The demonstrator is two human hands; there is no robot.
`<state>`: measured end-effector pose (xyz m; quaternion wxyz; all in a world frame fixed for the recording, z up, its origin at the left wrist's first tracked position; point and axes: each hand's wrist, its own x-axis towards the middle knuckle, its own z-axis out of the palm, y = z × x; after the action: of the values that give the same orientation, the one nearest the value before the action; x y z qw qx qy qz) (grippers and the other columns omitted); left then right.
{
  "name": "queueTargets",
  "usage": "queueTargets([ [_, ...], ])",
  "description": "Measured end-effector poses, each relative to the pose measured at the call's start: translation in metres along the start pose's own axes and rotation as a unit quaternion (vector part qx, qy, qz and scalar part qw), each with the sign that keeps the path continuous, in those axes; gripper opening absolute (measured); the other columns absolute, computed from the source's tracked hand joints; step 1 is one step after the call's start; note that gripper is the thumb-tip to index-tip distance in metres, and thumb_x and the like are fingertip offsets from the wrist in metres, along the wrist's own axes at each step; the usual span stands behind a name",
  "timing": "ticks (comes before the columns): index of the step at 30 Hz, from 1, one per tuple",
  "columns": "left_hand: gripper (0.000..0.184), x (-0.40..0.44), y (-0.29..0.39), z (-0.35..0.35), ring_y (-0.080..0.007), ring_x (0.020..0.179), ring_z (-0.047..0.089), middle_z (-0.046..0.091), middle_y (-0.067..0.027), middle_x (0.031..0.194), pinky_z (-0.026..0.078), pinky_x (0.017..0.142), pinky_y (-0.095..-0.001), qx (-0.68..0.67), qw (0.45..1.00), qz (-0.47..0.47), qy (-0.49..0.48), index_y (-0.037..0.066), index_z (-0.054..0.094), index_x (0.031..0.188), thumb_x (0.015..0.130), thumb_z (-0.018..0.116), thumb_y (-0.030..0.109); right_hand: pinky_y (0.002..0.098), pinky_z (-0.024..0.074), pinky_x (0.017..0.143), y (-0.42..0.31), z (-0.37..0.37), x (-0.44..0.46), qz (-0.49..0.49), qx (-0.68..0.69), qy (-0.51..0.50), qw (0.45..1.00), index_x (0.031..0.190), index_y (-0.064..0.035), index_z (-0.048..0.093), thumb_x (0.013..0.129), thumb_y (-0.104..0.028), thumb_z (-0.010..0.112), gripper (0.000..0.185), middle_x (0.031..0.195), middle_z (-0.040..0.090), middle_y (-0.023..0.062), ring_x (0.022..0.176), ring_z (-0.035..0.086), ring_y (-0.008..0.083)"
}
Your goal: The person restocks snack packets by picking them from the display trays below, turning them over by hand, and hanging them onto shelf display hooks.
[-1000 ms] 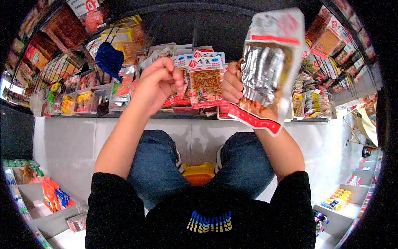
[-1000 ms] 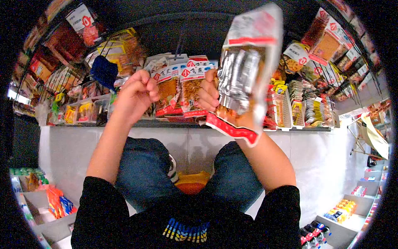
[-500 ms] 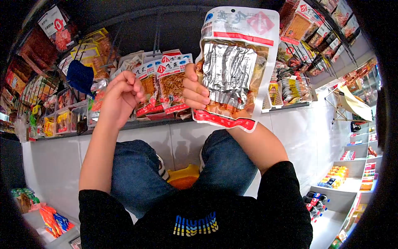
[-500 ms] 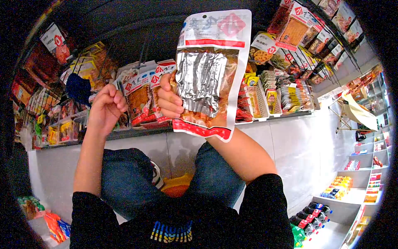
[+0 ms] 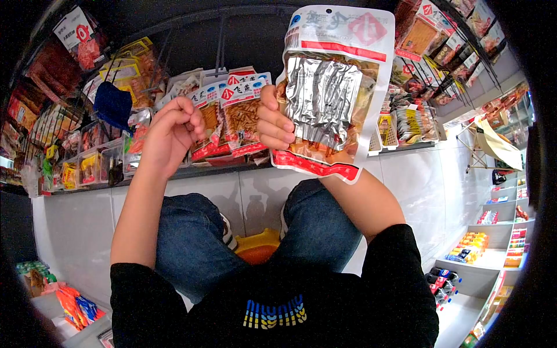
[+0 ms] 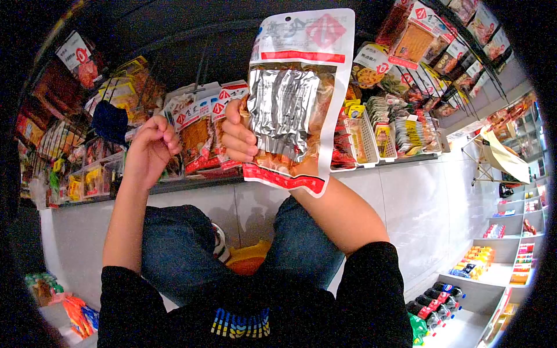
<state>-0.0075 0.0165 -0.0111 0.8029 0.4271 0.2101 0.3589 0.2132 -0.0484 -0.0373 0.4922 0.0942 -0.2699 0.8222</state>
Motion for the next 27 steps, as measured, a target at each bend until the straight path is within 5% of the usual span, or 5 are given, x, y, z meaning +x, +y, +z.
queueTargets([
  [5,0.004,0.001,-0.001,-0.005,-0.0157,0.065,0.049,0.050,-0.0056,0.071,0.043,0.062,-0.0288,-0.008,1.000,0.005,-0.023,0.005,0.045,0.080,0.078,0.042,0.006,0.0288,0.0352,0.045,0.000,-0.004,0.000,0.000,0.000,-0.007,1.000,0.085,-0.0019,0.040,0.086,-0.024,0.041,0.022,0.057,0.041,0.0044,0.048,0.042,0.0155],
  [27,0.011,0.001,-0.001,-0.005,-0.0146,0.069,0.045,0.044,-0.0027,0.071,0.039,0.064,-0.0283,0.014,1.000,0.002,-0.010,0.004,0.049,0.086,0.079,0.049,0.012,0.0280,0.0340,0.047,-0.002,-0.008,-0.001,0.026,-0.011,-0.010,1.000,0.089,0.0005,0.043,0.084,-0.029,0.043,0.030,0.061,0.042,0.0063,0.052,0.041,0.0162],
])
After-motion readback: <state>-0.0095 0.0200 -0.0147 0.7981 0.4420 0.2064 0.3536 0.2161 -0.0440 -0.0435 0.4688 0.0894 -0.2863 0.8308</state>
